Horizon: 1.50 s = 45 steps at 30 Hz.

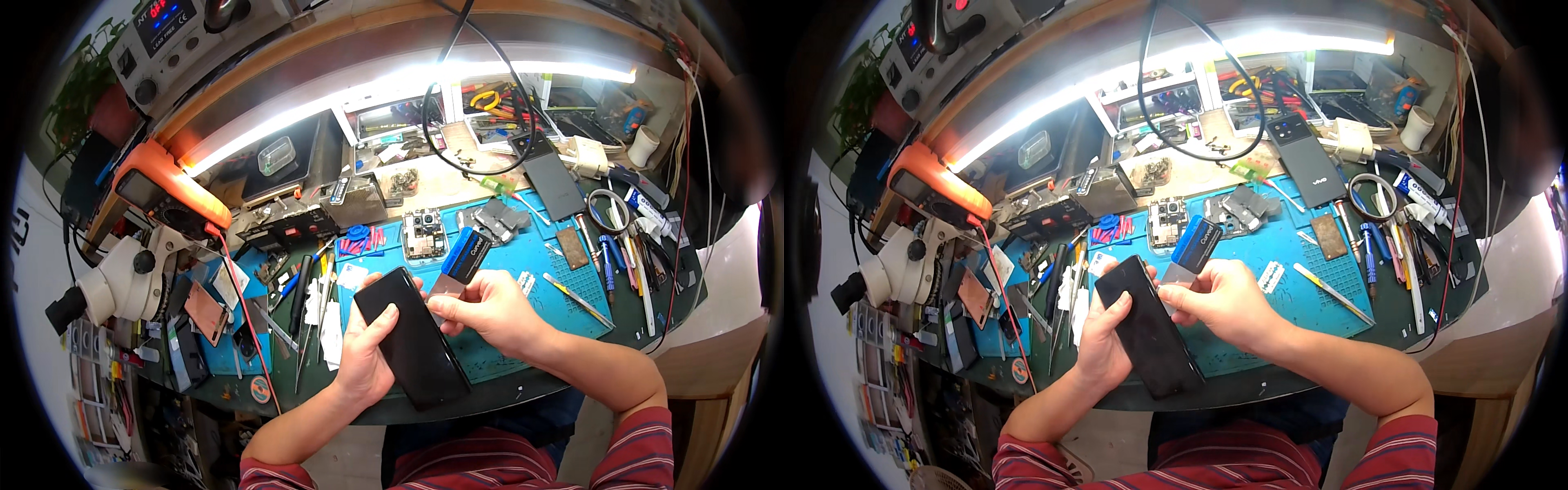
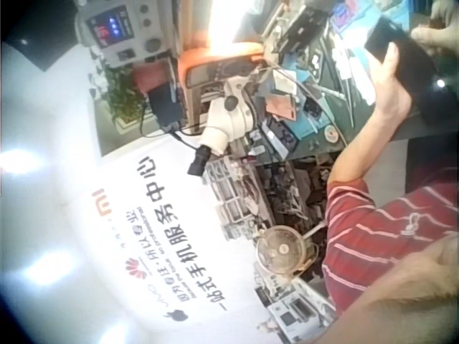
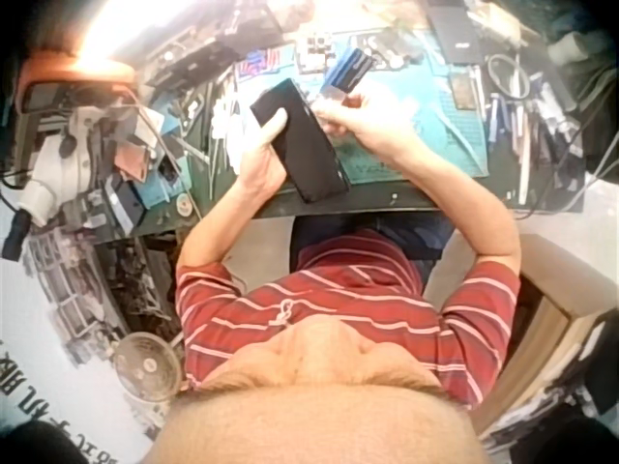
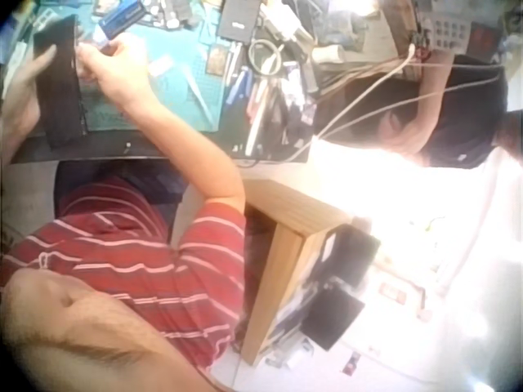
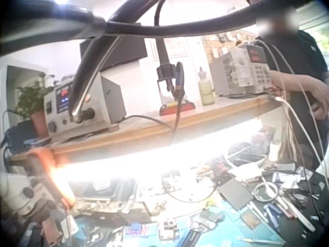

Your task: The person cleans the smartphone screen with a wipe, then uses a prying tool to open the back cover. They remove the battery and use a screwdriver to unscrew internal components. The person continues to disassemble the phone, handling the motherboard and other parts.

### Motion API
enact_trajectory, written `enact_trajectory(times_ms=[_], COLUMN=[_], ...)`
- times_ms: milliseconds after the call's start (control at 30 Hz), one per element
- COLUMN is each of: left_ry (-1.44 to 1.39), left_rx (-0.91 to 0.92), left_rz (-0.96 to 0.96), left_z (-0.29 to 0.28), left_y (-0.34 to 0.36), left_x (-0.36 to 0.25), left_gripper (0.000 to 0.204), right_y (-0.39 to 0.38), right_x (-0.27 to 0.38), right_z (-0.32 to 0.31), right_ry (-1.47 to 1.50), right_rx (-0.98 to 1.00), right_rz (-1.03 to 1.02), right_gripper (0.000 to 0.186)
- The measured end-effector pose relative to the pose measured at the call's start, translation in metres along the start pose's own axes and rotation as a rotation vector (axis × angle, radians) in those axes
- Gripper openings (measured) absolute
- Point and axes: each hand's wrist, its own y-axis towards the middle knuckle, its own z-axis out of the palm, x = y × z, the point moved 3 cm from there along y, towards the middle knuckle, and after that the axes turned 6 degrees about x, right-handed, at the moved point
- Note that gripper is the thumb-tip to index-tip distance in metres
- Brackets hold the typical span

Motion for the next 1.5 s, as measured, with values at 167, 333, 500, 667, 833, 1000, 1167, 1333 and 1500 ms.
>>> enact_trajectory(times_ms=[167, 333, 500, 667, 833, 1000, 1167, 1333, 1500], left_ry=[0.003, -0.002, 0.029, 0.074, 0.074, 0.039, 0.016, -0.007, -0.023], left_rx=[0.035, 0.048, 0.056, 0.073, 0.073, 0.064, 0.014, 0.022, 0.004], left_rz=[-0.013, -0.07, -0.11, -0.161, -0.186, -0.12, -0.112, -0.092, -0.063], left_z=[0.001, 0.0, 0.003, 0.0, -0.002, 0.0, -0.001, 0.003, 0.001], left_y=[0.003, 0.002, 0.001, 0.001, -0.001, 0.002, -0.001, -0.003, -0.004], left_x=[-0.002, 0.0, 0.0, 0.001, 0.0, 0.004, 0.006, 0.003, 0.002], left_gripper=[0.054, 0.053, 0.053, 0.058, 0.058, 0.055, 0.054, 0.055, 0.055], right_y=[-0.003, -0.003, -0.002, 0.002, 0.002, 0.001, -0.002, -0.001, -0.003], right_x=[-0.003, -0.003, -0.005, 0.0, 0.01, -0.001, -0.003, -0.011, -0.01], right_z=[0.004, 0.005, -0.002, -0.009, -0.014, -0.006, 0.0, 0.0, 0.005], right_ry=[0.096, 0.116, 0.009, -0.056, -0.17, 0.005, 0.07, 0.074, 0.126], right_rx=[-0.081, -0.111, -0.091, -0.033, -0.004, -0.07, -0.137, -0.156, -0.18], right_rz=[-0.034, -0.059, -0.018, -0.025, 0.067, -0.029, -0.047, -0.087, -0.065], right_gripper=[0.023, 0.022, 0.026, 0.029, 0.029, 0.026, 0.022, 0.023, 0.02])
